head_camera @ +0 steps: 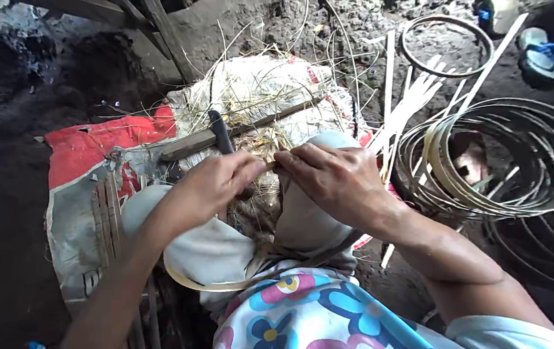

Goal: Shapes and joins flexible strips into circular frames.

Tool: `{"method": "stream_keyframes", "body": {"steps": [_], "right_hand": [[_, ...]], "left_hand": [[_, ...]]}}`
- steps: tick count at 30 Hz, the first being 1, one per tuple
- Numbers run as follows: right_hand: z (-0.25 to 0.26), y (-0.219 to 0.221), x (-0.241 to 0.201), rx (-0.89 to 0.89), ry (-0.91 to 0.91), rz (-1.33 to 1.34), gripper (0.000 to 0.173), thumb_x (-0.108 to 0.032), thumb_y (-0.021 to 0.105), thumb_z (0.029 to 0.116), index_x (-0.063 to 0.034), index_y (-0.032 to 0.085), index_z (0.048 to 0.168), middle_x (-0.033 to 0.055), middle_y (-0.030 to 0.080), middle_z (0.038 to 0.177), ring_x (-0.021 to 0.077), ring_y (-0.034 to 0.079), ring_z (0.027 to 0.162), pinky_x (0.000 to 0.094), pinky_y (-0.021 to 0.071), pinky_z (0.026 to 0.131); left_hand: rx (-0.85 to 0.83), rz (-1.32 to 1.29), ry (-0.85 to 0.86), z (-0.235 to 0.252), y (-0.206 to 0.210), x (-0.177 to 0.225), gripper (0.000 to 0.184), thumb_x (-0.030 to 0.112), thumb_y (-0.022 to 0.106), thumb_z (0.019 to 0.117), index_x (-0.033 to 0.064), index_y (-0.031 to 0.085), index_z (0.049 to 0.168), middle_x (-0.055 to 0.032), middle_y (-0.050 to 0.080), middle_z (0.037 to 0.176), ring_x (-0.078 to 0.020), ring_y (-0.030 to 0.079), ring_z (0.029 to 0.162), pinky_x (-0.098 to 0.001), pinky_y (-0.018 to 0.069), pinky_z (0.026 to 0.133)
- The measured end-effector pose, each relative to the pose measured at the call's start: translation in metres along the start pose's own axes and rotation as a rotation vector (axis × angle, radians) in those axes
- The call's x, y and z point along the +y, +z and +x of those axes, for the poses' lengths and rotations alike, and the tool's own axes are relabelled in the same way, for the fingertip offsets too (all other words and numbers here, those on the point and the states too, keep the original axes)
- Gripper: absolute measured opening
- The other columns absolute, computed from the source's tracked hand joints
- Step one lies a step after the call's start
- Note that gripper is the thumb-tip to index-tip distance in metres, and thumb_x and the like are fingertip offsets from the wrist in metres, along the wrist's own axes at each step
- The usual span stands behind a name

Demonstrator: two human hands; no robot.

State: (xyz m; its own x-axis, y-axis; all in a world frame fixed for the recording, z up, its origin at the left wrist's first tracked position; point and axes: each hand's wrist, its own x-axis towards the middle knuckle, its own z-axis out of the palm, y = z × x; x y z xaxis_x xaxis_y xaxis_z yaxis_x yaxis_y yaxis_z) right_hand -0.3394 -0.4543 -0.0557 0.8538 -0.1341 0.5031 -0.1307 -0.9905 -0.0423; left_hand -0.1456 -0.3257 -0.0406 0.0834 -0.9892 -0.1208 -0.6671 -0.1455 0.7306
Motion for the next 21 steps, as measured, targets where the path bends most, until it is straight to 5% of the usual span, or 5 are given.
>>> {"method": "stream_keyframes", "body": {"steps": [9,12,15,18,21], "right_hand": [[-0.017,-0.004,-0.007,0.133,0.135,0.052,0.025,-0.017,0.069,0.0973,-0.0064,0.075,0.12,0.0155,0.071,0.099,0.0223,0.062,0.06,0.0336,0.0434,0.045],[-0.055,0.006,-0.019,0.286,0.257,0.273,0.024,-0.023,0.066,0.1007,-0.0054,0.075,0.113,0.0064,0.06,0.078,0.0113,0.053,0.059,0.025,0.0435,0.051],[-0.106,0.055,-0.045,-0.036,0.616,0.977,0.029,-0.017,0.05,0.107,-0.002,0.073,0.1,-0.0022,0.065,0.078,-0.0021,0.055,0.066,0.015,0.048,0.064],[-0.128,0.108,-0.067,-0.369,1.186,1.767,0.033,-0.026,0.033,0.1123,-0.0117,0.056,0.092,-0.0107,0.04,0.06,-0.0014,0.034,0.046,0.0156,0.0284,0.044],[-0.103,0.109,-0.058,-0.4,1.493,1.931,0.031,-0.033,0.033,0.1133,-0.0152,0.052,0.095,-0.0092,0.046,0.061,-0.0007,0.039,0.044,0.0141,0.0351,0.042]], "left_hand": [[0.57,0.745,0.165,-0.004,0.056,0.0,0.023,0.023,0.07,0.0969,0.0001,0.068,0.095,-0.0149,0.063,0.08,-0.0317,0.065,0.066,-0.0417,0.0468,0.05],[0.568,0.742,0.19,-0.003,0.057,-0.005,0.022,0.023,0.067,0.0994,0.0009,0.067,0.095,-0.0141,0.062,0.078,-0.0308,0.064,0.064,-0.0414,0.046,0.051],[0.569,0.72,0.19,-0.005,0.057,0.0,0.024,0.025,0.067,0.0996,0.0014,0.068,0.096,-0.0136,0.063,0.078,-0.0301,0.063,0.064,-0.0416,0.0448,0.051],[0.548,0.711,0.147,-0.003,0.061,0.009,0.021,0.022,0.067,0.0999,0.0013,0.068,0.096,-0.0142,0.064,0.079,-0.0309,0.064,0.067,-0.0417,0.0449,0.051],[0.505,0.697,0.137,-0.002,0.058,0.009,0.022,0.023,0.066,0.1004,0.0014,0.066,0.098,-0.0148,0.064,0.081,-0.0313,0.065,0.063,-0.0429,0.0451,0.049]]}}
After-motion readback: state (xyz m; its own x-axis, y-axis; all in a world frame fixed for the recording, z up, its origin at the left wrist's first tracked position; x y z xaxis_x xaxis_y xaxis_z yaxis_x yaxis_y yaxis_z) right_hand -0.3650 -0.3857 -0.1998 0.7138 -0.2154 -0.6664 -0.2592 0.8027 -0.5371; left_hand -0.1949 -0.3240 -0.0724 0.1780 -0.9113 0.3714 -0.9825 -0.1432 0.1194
